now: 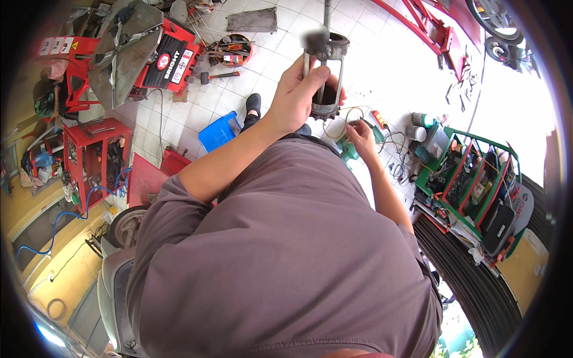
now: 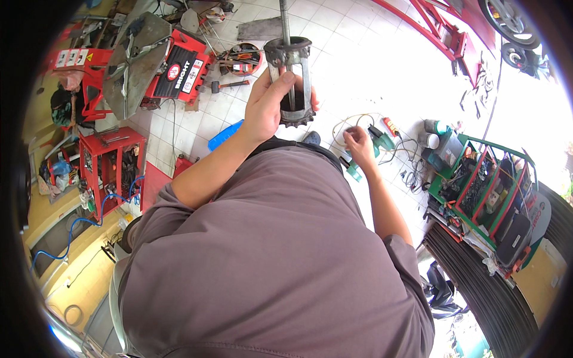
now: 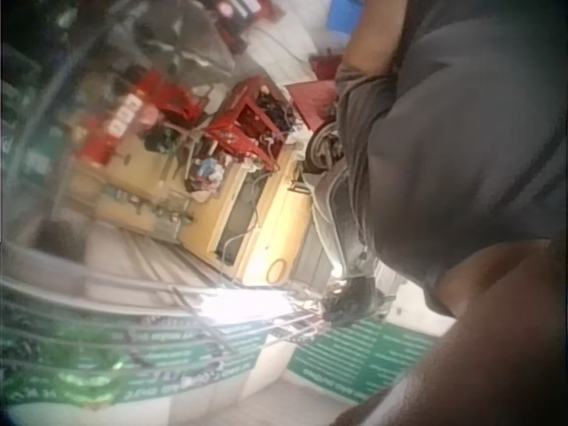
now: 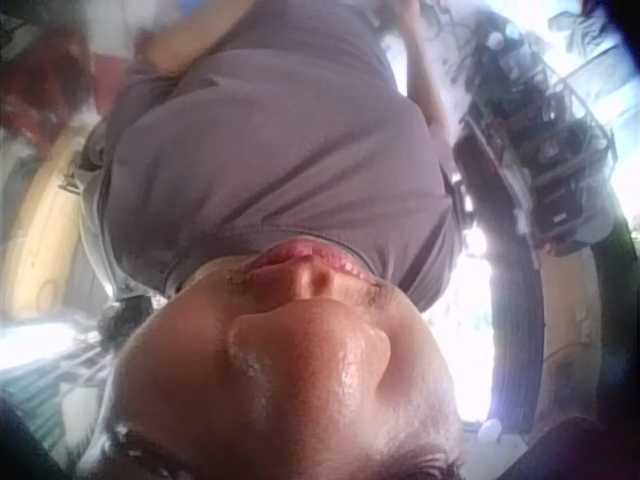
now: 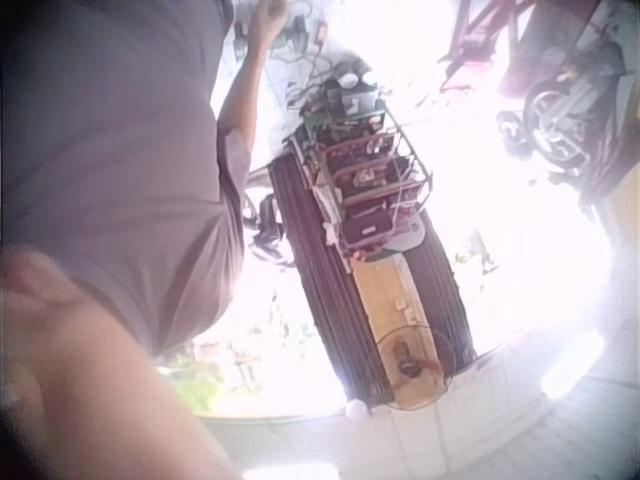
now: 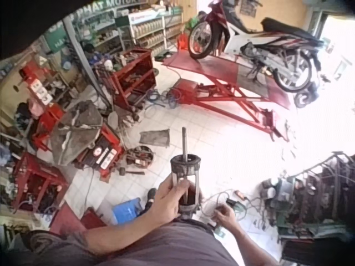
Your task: The person manipulates a motorcycle fuel level sender assembly using a screwdriver to adjust components and then uses a Vernier caliper to measure or hold a part of the assembly.
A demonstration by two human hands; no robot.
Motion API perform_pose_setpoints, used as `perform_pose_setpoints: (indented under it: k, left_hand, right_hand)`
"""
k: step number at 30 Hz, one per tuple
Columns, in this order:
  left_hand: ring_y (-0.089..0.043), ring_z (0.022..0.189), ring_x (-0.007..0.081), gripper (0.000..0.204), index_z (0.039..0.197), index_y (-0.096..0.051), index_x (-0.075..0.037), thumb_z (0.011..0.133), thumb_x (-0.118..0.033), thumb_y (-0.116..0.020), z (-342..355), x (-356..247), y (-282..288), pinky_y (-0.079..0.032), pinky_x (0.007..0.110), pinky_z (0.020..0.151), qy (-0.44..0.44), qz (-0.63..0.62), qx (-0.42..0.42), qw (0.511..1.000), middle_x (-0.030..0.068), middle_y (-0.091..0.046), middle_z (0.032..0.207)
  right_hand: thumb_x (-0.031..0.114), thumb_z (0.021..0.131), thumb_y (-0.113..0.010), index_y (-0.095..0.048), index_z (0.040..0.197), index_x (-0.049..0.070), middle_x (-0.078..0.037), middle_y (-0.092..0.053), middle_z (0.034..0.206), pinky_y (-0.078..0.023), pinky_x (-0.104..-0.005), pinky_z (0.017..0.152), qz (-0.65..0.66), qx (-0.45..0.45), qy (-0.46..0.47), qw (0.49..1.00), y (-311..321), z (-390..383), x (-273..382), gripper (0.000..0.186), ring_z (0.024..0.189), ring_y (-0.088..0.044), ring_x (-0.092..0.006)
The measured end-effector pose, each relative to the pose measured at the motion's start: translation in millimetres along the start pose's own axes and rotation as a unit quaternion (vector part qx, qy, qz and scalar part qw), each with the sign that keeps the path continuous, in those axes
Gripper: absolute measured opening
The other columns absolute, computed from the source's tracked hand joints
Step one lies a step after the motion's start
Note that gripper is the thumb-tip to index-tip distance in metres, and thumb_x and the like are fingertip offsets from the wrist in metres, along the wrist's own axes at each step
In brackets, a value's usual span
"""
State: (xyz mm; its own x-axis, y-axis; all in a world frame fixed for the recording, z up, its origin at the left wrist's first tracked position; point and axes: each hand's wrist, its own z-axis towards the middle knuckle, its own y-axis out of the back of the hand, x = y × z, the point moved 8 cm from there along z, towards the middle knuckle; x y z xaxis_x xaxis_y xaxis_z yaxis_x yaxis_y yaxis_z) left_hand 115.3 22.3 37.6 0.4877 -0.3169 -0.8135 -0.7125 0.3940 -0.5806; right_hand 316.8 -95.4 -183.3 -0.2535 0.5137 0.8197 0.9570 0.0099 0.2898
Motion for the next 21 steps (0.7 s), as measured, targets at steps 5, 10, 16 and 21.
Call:
perform_pose_setpoints:
  k: [5, 10, 16, 21]
  left_hand:
    - [-0.059, 0.068, 0.02, 0.058, 0.143, -0.027, 0.001, 0.099, -0.037, -0.037, 7.9, 3.3, -9.9, -0.05, 0.038, 0.071, 0.108, -0.311, 0.085, 0.941, 0.0073, -0.06, 0.075]
    - [-0.057, 0.063, 0.0182, 0.058, 0.146, -0.021, 0.001, 0.099, -0.032, -0.031, -0.1, -21.5, -22.2, -0.047, 0.036, 0.066, 0.104, -0.331, 0.226, 0.91, 0.0031, -0.058, 0.07]
    - [-0.058, 0.061, 0.0208, 0.059, 0.147, -0.017, -0.001, 0.1, -0.034, -0.029, -7.4, -45.9, -43.9, -0.046, 0.037, 0.066, 0.073, -0.265, 0.283, 0.919, 0.0058, -0.06, 0.069]
    - [-0.056, 0.058, 0.0236, 0.041, 0.116, -0.041, -0.001, 0.1, -0.036, -0.028, -5.6, -56.2, -46.5, -0.045, 0.039, 0.063, 0.039, -0.278, 0.288, 0.915, 0.0092, -0.056, 0.065]
  right_hand:
    - [0.028, 0.083, -0.066, -0.061, 0.098, -0.004, -0.014, -0.063, 0.078, -0.05, -0.0313, 0.058, -0.218, -0.016, -0.019, 0.976, 44.8, -1.1, -130.0, 0.036, 0.061, -0.061, -0.0175]
    - [0.029, 0.082, -0.065, -0.062, 0.097, -0.003, -0.015, -0.063, 0.074, -0.051, -0.0329, 0.059, -0.294, -0.035, -0.094, 0.95, 94.3, -31.9, -234.0, 0.035, 0.056, -0.061, -0.0202]
    - [0.03, 0.083, -0.064, -0.063, 0.097, -0.001, -0.013, -0.064, 0.072, -0.051, -0.0343, 0.061, -0.275, -0.017, -0.166, 0.947, 88.6, -30.5, -192.6, 0.034, 0.058, -0.063, -0.0198]
    - [0.032, 0.081, -0.063, -0.064, 0.096, -0.001, -0.016, -0.065, 0.068, -0.051, -0.0362, 0.064, -0.221, -0.029, -0.133, 0.966, 76.5, -16.8, -157.5, 0.036, 0.06, -0.065, -0.0232]
